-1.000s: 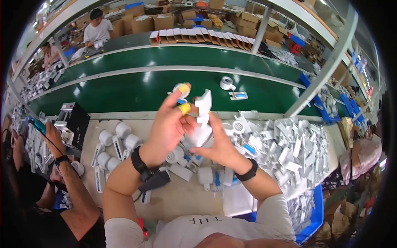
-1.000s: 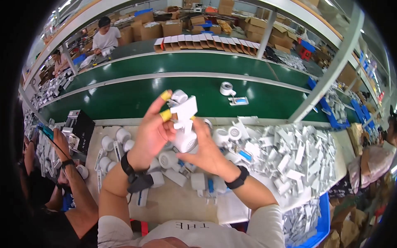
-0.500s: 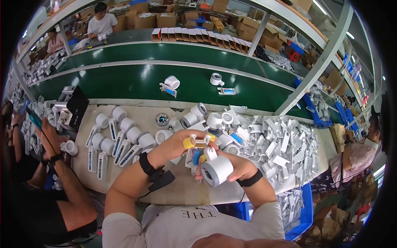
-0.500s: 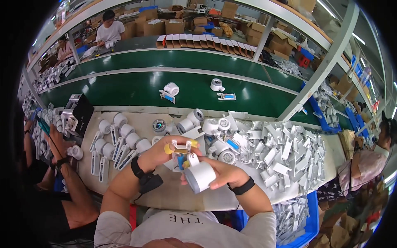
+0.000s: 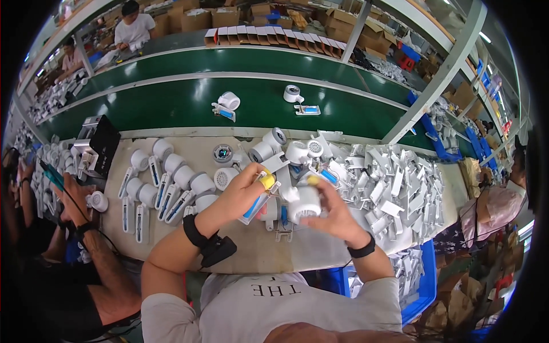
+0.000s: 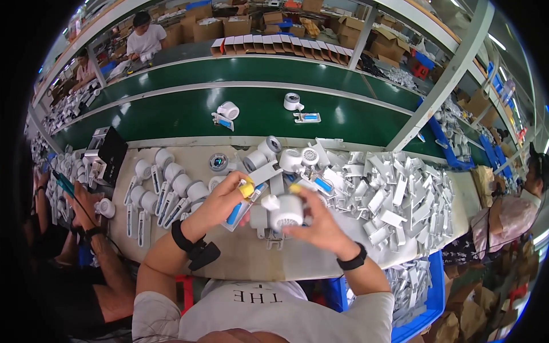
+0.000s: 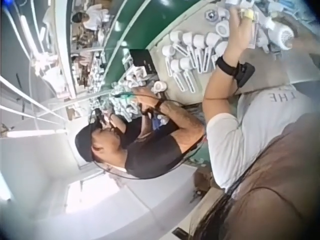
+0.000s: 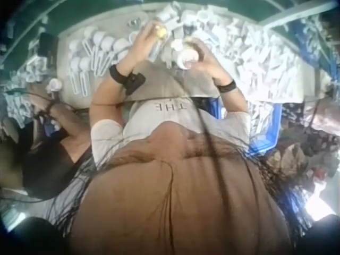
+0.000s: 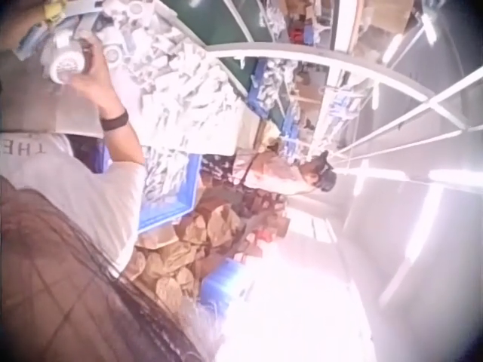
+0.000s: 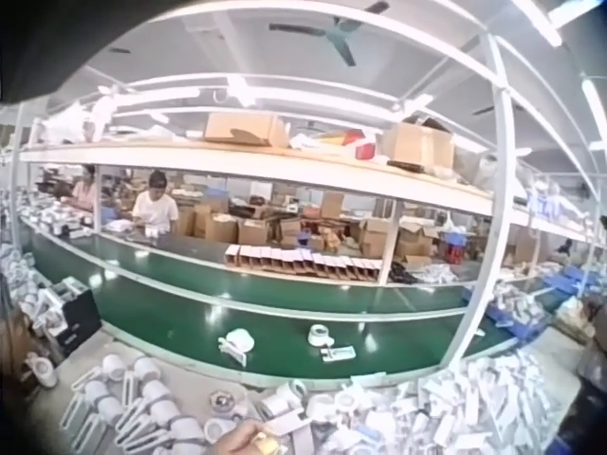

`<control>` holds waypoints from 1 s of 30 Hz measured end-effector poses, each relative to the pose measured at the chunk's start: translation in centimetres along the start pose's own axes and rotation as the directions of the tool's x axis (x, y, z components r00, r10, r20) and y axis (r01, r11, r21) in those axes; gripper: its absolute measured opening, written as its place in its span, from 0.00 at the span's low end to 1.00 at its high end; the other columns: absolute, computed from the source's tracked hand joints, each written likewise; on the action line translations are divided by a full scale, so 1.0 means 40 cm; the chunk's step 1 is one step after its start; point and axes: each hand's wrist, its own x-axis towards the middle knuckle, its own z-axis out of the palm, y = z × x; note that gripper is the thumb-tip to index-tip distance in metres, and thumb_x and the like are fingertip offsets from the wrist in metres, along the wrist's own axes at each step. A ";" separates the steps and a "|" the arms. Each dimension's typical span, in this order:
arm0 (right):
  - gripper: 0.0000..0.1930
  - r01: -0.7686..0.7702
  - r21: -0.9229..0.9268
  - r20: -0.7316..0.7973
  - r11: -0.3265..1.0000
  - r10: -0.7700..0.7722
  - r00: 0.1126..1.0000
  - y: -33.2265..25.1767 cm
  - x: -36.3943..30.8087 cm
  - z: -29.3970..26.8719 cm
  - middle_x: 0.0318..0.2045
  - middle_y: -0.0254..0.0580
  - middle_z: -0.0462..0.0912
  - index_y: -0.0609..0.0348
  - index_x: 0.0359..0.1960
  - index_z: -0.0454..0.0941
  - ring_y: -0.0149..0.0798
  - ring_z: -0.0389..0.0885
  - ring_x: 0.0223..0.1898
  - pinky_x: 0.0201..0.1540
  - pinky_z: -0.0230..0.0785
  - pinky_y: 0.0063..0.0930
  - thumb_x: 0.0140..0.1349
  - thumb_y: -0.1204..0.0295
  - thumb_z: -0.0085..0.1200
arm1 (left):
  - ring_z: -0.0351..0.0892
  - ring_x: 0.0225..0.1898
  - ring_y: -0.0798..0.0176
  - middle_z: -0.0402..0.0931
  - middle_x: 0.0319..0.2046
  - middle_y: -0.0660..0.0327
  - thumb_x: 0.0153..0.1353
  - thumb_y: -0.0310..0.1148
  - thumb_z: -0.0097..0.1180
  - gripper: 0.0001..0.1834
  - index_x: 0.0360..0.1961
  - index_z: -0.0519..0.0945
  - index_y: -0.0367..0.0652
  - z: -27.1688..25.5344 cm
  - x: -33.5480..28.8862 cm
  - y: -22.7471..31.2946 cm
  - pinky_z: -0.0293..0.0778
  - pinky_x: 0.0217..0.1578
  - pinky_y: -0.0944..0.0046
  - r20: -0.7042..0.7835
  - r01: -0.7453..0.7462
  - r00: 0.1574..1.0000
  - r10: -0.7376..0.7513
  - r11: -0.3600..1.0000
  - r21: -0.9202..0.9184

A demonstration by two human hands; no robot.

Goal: Assembling plastic housing and components for handheld hair dryers on a factory production line.

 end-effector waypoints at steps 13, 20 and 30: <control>0.35 0.427 -0.617 0.112 0.661 -0.463 0.879 -0.036 0.082 -0.068 0.48 0.43 0.64 0.50 0.51 0.63 0.43 0.68 0.51 0.48 0.68 0.30 0.38 0.85 0.62 | 0.74 0.20 0.66 0.72 0.25 0.57 0.56 0.30 0.46 0.10 0.37 0.65 0.37 0.025 0.007 -0.003 0.70 0.18 0.67 0.104 0.210 0.969 -0.222 0.971 0.115; 0.35 0.382 -0.409 0.077 0.829 -0.385 0.920 -0.063 0.077 -0.060 0.49 0.43 0.65 0.50 0.53 0.65 0.41 0.68 0.51 0.51 0.65 0.32 0.39 0.83 0.64 | 0.72 0.16 0.69 0.73 0.21 0.59 0.50 0.25 0.47 0.08 0.34 0.67 0.35 0.019 0.012 -0.005 0.68 0.16 0.69 0.039 0.118 0.990 -0.133 0.957 0.264; 0.23 0.337 -0.413 0.341 0.846 -0.200 0.919 -0.168 0.117 -0.087 0.48 0.46 0.69 0.53 0.48 0.75 0.42 0.70 0.49 0.50 0.65 0.29 0.46 0.75 0.63 | 0.75 0.20 0.66 0.73 0.20 0.55 0.49 0.29 0.52 0.14 0.35 0.68 0.33 0.034 0.008 -0.026 0.68 0.21 0.66 0.071 -0.091 0.996 0.059 0.765 0.638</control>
